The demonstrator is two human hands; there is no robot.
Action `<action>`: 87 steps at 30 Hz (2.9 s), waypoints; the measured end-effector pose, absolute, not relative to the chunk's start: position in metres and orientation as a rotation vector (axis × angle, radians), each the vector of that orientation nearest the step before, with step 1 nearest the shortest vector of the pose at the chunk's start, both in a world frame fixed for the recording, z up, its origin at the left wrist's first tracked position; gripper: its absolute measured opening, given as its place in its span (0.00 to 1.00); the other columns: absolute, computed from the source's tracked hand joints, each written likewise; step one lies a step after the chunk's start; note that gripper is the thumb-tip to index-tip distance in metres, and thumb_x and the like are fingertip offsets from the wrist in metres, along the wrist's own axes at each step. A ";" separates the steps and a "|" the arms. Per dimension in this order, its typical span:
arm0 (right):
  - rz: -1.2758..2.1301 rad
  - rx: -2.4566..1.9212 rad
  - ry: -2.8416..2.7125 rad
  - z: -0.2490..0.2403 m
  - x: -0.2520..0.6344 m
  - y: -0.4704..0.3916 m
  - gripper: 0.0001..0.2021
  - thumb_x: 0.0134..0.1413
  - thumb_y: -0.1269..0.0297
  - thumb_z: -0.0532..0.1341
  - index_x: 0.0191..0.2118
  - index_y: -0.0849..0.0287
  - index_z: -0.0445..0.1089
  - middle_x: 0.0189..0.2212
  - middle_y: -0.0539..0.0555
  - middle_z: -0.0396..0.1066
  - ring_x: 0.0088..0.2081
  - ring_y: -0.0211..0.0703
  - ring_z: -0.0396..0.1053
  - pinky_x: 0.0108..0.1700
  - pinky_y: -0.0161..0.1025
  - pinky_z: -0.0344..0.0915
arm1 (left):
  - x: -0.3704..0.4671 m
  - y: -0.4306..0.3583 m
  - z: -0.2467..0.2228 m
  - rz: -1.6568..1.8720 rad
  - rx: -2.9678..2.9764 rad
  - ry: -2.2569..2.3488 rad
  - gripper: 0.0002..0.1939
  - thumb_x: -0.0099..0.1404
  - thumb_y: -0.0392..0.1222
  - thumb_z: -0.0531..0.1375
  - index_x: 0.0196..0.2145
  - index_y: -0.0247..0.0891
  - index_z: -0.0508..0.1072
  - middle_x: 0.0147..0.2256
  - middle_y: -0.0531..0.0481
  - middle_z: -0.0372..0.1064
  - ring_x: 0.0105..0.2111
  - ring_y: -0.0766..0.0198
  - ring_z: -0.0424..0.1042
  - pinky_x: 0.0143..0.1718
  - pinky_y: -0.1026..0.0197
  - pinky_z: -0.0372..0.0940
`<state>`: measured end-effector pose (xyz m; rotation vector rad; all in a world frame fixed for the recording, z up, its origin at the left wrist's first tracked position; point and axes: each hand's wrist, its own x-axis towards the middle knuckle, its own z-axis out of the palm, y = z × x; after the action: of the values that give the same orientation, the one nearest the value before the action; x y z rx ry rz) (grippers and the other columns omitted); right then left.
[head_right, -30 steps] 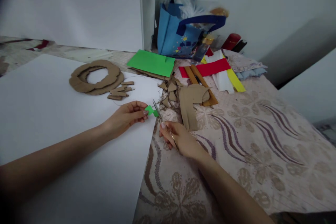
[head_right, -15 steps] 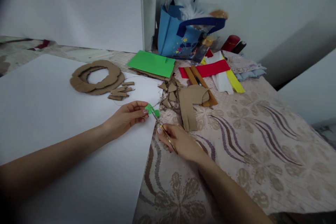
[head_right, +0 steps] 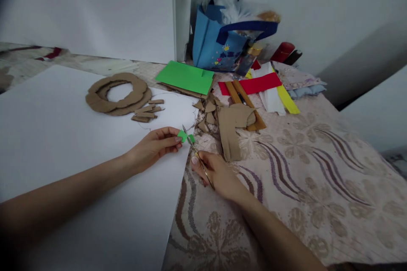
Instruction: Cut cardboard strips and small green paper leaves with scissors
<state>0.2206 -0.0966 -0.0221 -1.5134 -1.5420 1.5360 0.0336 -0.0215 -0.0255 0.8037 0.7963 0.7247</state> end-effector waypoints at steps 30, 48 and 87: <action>1.441 -1.504 -1.589 -0.024 0.215 -0.103 0.23 0.61 0.44 0.46 0.32 0.60 0.63 0.20 0.46 0.53 0.22 0.34 0.52 0.25 0.34 0.52 | 0.036 -0.026 -0.015 0.723 0.641 0.783 0.04 0.57 0.32 0.62 0.28 0.31 0.69 0.28 0.47 0.73 0.30 0.70 0.72 0.35 0.67 0.64; 1.487 -1.538 -1.594 -0.020 0.217 -0.101 0.24 0.58 0.42 0.48 0.31 0.60 0.63 0.19 0.46 0.55 0.21 0.35 0.53 0.24 0.34 0.54 | 0.033 -0.022 -0.017 0.753 0.697 0.785 0.07 0.55 0.34 0.65 0.29 0.33 0.69 0.27 0.51 0.70 0.29 0.71 0.69 0.34 0.66 0.62; 1.479 -1.569 -1.649 -0.022 0.222 -0.100 0.23 0.59 0.43 0.49 0.31 0.60 0.64 0.19 0.47 0.57 0.21 0.34 0.54 0.23 0.33 0.54 | 0.031 -0.017 -0.023 0.720 0.839 0.774 0.13 0.52 0.33 0.66 0.35 0.33 0.69 0.30 0.51 0.70 0.30 0.69 0.70 0.34 0.63 0.62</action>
<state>0.2222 -0.0999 -0.0224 -1.5687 -1.6494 1.4788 0.0312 -0.0173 -0.0230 0.8388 0.7741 0.7204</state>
